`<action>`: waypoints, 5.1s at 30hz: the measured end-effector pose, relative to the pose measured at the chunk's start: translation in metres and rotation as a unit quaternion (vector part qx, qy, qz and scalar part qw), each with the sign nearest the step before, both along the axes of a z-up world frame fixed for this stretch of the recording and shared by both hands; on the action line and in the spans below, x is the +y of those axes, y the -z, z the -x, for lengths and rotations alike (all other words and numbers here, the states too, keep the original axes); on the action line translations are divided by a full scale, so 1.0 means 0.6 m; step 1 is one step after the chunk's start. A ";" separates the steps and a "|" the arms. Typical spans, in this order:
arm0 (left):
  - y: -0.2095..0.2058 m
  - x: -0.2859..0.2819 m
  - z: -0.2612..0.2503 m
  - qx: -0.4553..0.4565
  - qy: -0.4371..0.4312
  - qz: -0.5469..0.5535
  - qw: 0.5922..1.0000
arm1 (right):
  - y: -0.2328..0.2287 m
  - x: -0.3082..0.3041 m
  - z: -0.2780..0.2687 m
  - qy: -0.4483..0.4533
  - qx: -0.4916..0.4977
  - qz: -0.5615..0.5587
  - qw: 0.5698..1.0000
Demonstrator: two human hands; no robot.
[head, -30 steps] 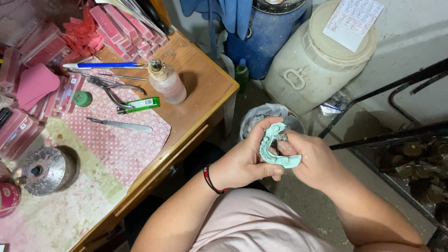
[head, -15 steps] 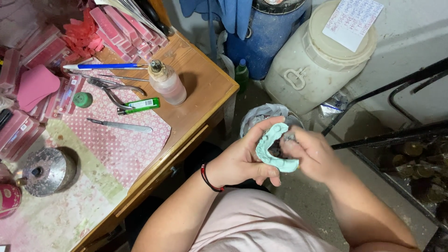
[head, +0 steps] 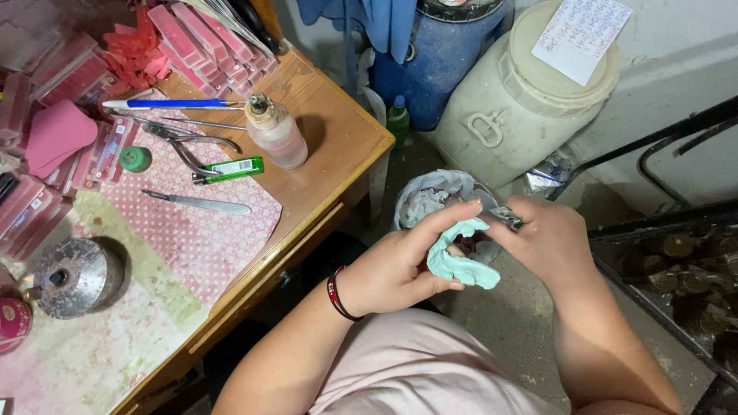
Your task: Trimming excess material from a dental impression model using a hand tool
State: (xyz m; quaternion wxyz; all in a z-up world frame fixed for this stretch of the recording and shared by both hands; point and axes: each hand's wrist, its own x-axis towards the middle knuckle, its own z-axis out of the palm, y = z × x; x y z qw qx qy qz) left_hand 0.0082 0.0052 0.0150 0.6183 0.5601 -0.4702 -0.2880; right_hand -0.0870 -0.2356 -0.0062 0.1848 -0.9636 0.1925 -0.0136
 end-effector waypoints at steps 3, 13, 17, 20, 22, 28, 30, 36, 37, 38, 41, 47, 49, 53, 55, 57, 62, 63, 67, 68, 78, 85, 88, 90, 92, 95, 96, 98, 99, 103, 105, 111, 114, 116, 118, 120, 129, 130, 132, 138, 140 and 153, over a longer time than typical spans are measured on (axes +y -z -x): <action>-0.022 -0.001 -0.001 -0.080 -0.037 -0.020 0.996 | 0.004 -0.003 0.007 -0.018 -0.139 -0.143 0.980; -0.072 0.001 0.015 -0.130 -0.146 -0.098 0.976 | 0.012 0.030 0.017 -0.207 -0.311 -0.422 0.826; -0.015 -0.012 0.011 0.004 -0.142 -0.160 0.977 | 0.048 0.022 0.016 -0.196 -0.319 -0.456 0.807; 0.043 -0.019 0.010 0.151 -0.099 -0.081 0.980 | 0.063 0.022 0.014 -0.161 -0.321 -0.575 0.735; 0.052 -0.023 0.012 0.280 -0.072 0.014 0.957 | 0.058 0.029 0.007 -0.172 -0.314 -0.668 0.652; 0.081 -0.023 0.010 0.333 -0.110 0.088 0.933 | 0.079 0.020 0.010 -0.143 -0.282 -0.753 0.577; 0.077 -0.025 0.015 0.336 -0.121 0.094 0.929 | 0.073 0.025 0.009 -0.145 -0.270 -0.762 0.570; 0.066 -0.026 0.024 0.339 -0.146 0.109 0.923 | 0.066 0.033 -0.001 -0.160 -0.254 -0.770 0.564; 0.063 -0.026 0.026 0.336 -0.151 0.109 0.923 | 0.063 0.035 -0.002 -0.159 -0.258 -0.772 0.558; 0.061 -0.026 0.027 0.336 -0.151 0.110 0.923 | 0.059 0.038 -0.003 -0.159 -0.258 -0.772 0.558; 0.053 -0.025 0.030 0.325 -0.144 0.124 0.926 | 0.052 0.043 -0.004 -0.155 -0.266 -0.765 0.566; 0.039 -0.023 0.035 0.304 -0.139 0.116 0.935 | 0.047 0.036 0.002 -0.126 -0.293 -0.727 0.608; 0.038 -0.021 0.035 0.298 -0.134 0.111 0.938 | 0.043 0.036 0.003 -0.130 -0.332 -0.700 0.619; 0.034 -0.019 0.036 0.291 -0.121 0.114 0.942 | 0.050 0.027 0.013 -0.120 -0.374 -0.662 0.638; 0.033 -0.016 0.036 0.290 -0.108 0.117 0.944 | 0.051 0.020 0.018 -0.119 -0.387 -0.621 0.671; 0.030 -0.015 0.035 0.284 -0.120 0.117 0.944 | 0.056 0.016 0.026 -0.119 -0.392 -0.594 0.692; 0.023 -0.015 0.035 0.263 -0.144 0.113 0.947 | 0.055 0.023 0.036 -0.123 -0.408 -0.557 0.713; 0.018 -0.016 0.037 0.240 -0.163 0.108 0.951 | 0.056 0.026 0.038 -0.117 -0.410 -0.544 0.723; 0.015 -0.011 0.028 0.125 -0.232 0.077 0.961 | 0.056 0.031 0.049 -0.096 -0.400 -0.514 0.753; 0.011 -0.010 0.028 0.126 -0.232 0.077 0.961 | 0.050 0.035 0.049 -0.096 -0.400 -0.514 0.753; 0.014 -0.002 0.018 -0.056 -0.323 -0.018 0.944 | 0.039 0.044 0.043 -0.140 -0.371 -0.508 0.765; 0.024 -0.028 0.002 0.050 -0.296 -0.021 0.954 | 0.046 0.005 0.049 -0.062 -0.335 -0.534 0.774; 0.071 -0.051 -0.017 -0.186 -0.290 -0.057 0.937 | 0.001 -0.015 0.051 -0.087 -0.259 -0.530 0.803; 0.072 -0.062 -0.018 -0.233 -0.288 -0.080 0.925 | 0.001 -0.020 0.053 -0.036 -0.255 -0.532 0.806; 0.089 -0.070 -0.020 -0.279 -0.285 -0.103 0.911 | -0.001 -0.023 0.053 0.016 -0.250 -0.534 0.807; 0.114 -0.071 -0.020 -0.356 -0.312 -0.110 0.874 | -0.014 -0.018 0.050 0.044 -0.249 -0.524 0.813; 0.105 -0.068 -0.019 -0.379 -0.315 -0.135 0.859 | -0.023 -0.012 0.049 0.087 -0.235 -0.475 0.844; 0.101 -0.060 -0.018 -0.402 -0.319 -0.162 0.843 | -0.025 -0.011 0.052 0.127 -0.218 -0.425 0.870; 0.104 -0.056 -0.020 -0.387 -0.292 -0.157 0.860 | -0.019 -0.016 0.055 0.115 -0.198 -0.282 0.932; 0.092 -0.047 -0.012 -0.408 -0.261 -0.177 0.857 | 0.024 -0.051 0.054 0.029 -0.103 0.064 0.992; 0.074 -0.045 -0.002 -0.408 -0.291 -0.162 0.850 | 0.034 -0.053 0.047 0.054 -0.045 0.073 0.995; 0.027 -0.017 0.007 -0.427 -0.374 -0.241 0.787 | 0.004 -0.013 0.041 0.078 -0.024 -0.079 0.994; -0.004 0.030 0.007 -0.370 -0.361 -0.249 0.819 | -0.001 0.030 0.037 0.010 -0.111 -0.283 0.953; -0.010 0.078 0.016 -0.340 -0.355 -0.211 0.845 | -0.005 0.072 0.025 -0.049 -0.140 -0.410 0.900; -0.005 0.136 0.033 -0.290 -0.257 -0.139 0.911 | -0.021 0.133 0.012 -0.058 -0.161 -0.443 0.880; 0.000 0.195 0.064 -0.337 -0.316 -0.130 0.878 | -0.043 0.198 0.002 -0.092 -0.137 -0.484 0.859; -0.072 0.482 0.207 -0.445 -0.503 -0.134 0.729 | -0.080 0.464 -0.058 -0.296 0.000 -0.517 0.803; -0.077 0.509 0.219 -0.447 -0.513 -0.132 0.721 | -0.091 0.494 -0.062 -0.321 0.017 -0.465 0.825; -0.084 0.569 0.229 -0.445 -0.557 -0.152 0.684 | -0.120 0.534 -0.068 -0.370 -0.005 -0.349 0.861; -0.061 0.741 0.235 -0.387 -0.698 -0.304 0.521 | -0.104 0.561 -0.117 -0.484 -0.214 -0.013 0.848; -0.043 0.772 0.227 -0.378 -0.714 -0.335 0.485 | -0.090 0.561 -0.141 -0.489 -0.254 0.065 0.832; -0.022 0.802 0.248 -0.344 -0.720 -0.341 0.497 | 0.028 0.511 -0.212 -0.526 -0.250 0.064 0.811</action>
